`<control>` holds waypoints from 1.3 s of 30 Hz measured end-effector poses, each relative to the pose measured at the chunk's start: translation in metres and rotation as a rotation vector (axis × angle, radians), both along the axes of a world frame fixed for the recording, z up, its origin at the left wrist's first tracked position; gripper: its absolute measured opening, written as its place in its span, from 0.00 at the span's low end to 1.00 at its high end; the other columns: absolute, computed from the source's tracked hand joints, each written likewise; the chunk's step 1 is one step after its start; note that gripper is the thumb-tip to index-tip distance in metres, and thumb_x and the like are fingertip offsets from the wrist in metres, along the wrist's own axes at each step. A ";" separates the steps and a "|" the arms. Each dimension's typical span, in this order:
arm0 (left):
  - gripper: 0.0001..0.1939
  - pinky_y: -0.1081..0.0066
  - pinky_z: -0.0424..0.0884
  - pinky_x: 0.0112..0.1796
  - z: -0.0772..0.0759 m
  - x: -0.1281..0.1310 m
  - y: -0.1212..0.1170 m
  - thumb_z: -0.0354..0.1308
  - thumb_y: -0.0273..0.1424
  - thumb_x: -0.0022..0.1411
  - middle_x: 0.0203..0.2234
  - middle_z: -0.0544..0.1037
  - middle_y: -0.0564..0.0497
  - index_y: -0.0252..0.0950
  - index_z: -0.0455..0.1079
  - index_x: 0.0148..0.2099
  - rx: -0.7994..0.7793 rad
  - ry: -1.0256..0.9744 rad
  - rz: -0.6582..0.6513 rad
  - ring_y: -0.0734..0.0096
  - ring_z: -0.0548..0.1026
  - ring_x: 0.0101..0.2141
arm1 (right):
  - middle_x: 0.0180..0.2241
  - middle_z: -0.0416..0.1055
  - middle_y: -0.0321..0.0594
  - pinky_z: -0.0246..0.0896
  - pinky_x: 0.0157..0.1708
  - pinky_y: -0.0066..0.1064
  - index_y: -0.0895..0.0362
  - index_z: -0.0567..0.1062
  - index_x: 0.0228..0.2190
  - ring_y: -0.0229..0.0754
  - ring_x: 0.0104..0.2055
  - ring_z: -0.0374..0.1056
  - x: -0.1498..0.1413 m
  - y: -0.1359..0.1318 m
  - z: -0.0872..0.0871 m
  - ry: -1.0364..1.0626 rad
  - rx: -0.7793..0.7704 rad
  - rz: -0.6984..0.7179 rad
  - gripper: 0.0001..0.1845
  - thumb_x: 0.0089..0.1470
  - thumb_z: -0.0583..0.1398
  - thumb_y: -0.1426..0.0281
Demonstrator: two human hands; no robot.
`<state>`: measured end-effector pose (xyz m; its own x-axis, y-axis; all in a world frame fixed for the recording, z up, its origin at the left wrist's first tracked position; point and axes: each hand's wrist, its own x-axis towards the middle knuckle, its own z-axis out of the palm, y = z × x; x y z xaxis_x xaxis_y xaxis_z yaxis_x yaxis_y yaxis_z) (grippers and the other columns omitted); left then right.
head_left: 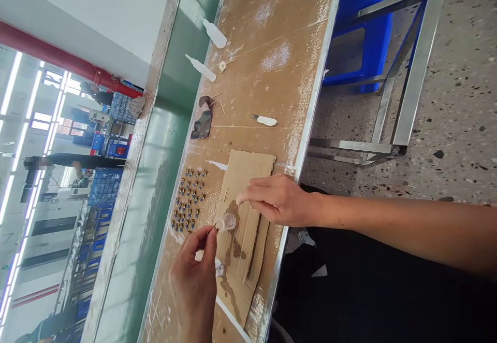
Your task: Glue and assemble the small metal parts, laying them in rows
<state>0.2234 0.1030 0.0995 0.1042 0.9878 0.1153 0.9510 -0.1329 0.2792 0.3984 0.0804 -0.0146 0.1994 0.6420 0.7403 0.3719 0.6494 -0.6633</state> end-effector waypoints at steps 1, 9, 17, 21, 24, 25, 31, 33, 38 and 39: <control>0.13 0.68 0.69 0.34 0.000 0.000 0.000 0.57 0.42 0.47 0.24 0.78 0.52 0.40 0.74 0.30 0.001 0.005 -0.007 0.66 0.74 0.27 | 0.26 0.68 0.35 0.55 0.27 0.20 0.60 0.72 0.35 0.29 0.27 0.62 0.000 0.000 0.000 -0.001 0.001 -0.003 0.13 0.55 0.49 0.80; 0.12 0.70 0.70 0.32 0.000 0.003 -0.001 0.56 0.42 0.47 0.22 0.77 0.53 0.40 0.74 0.29 0.020 0.047 -0.054 0.68 0.74 0.25 | 0.26 0.66 0.34 0.54 0.26 0.20 0.61 0.72 0.35 0.28 0.27 0.61 0.001 -0.001 0.001 0.011 0.014 -0.002 0.12 0.55 0.50 0.81; 0.13 0.70 0.69 0.31 -0.001 0.001 0.000 0.57 0.43 0.46 0.22 0.77 0.53 0.40 0.74 0.28 0.032 0.034 -0.053 0.69 0.74 0.25 | 0.25 0.66 0.33 0.53 0.26 0.20 0.61 0.72 0.35 0.28 0.26 0.60 0.002 -0.001 0.002 0.013 0.016 -0.005 0.12 0.55 0.50 0.81; 0.13 0.71 0.68 0.32 -0.001 0.001 0.000 0.57 0.43 0.46 0.22 0.78 0.53 0.40 0.75 0.28 0.032 0.034 -0.051 0.69 0.74 0.26 | 0.25 0.65 0.33 0.52 0.26 0.20 0.61 0.72 0.35 0.28 0.26 0.60 0.001 -0.001 0.002 0.014 0.017 -0.004 0.12 0.55 0.50 0.81; 0.13 0.70 0.68 0.32 -0.002 0.003 0.001 0.57 0.43 0.45 0.22 0.78 0.53 0.40 0.75 0.28 0.027 0.035 -0.044 0.69 0.74 0.26 | 0.25 0.66 0.33 0.53 0.26 0.20 0.61 0.72 0.35 0.28 0.26 0.60 0.001 -0.001 0.002 0.015 0.012 -0.001 0.12 0.55 0.50 0.80; 0.13 0.70 0.68 0.32 -0.002 0.003 0.001 0.58 0.43 0.45 0.22 0.78 0.53 0.40 0.75 0.27 0.025 0.032 -0.039 0.68 0.74 0.26 | 0.25 0.66 0.34 0.53 0.26 0.20 0.61 0.72 0.35 0.28 0.27 0.60 0.001 -0.001 0.002 0.015 0.010 -0.001 0.13 0.55 0.50 0.80; 0.14 0.66 0.69 0.36 0.007 -0.007 -0.011 0.60 0.44 0.45 0.24 0.79 0.53 0.41 0.76 0.30 0.034 -0.046 0.102 0.66 0.74 0.28 | 0.24 0.65 0.33 0.53 0.25 0.19 0.61 0.72 0.34 0.27 0.25 0.59 0.002 -0.001 0.003 0.024 0.026 -0.006 0.12 0.55 0.50 0.81; 0.15 0.65 0.70 0.38 0.011 -0.016 -0.022 0.62 0.45 0.44 0.25 0.79 0.53 0.41 0.76 0.32 0.070 -0.109 0.209 0.66 0.75 0.29 | 0.24 0.65 0.33 0.53 0.25 0.18 0.61 0.72 0.34 0.26 0.25 0.60 0.002 -0.001 0.004 0.040 0.044 -0.001 0.12 0.55 0.49 0.81; 0.18 0.69 0.72 0.37 0.008 -0.053 -0.056 0.66 0.43 0.35 0.23 0.79 0.54 0.39 0.76 0.31 0.227 -0.336 0.545 0.67 0.76 0.30 | 0.24 0.67 0.32 0.55 0.26 0.17 0.61 0.71 0.34 0.26 0.25 0.62 0.003 -0.003 0.005 0.038 0.037 0.012 0.13 0.55 0.49 0.82; 0.18 0.70 0.72 0.37 0.004 -0.064 -0.064 0.67 0.43 0.34 0.23 0.78 0.54 0.39 0.75 0.30 0.242 -0.365 0.605 0.68 0.76 0.30 | 0.24 0.67 0.32 0.55 0.25 0.17 0.60 0.71 0.34 0.26 0.25 0.62 0.003 -0.004 0.005 0.031 0.022 0.011 0.13 0.54 0.49 0.82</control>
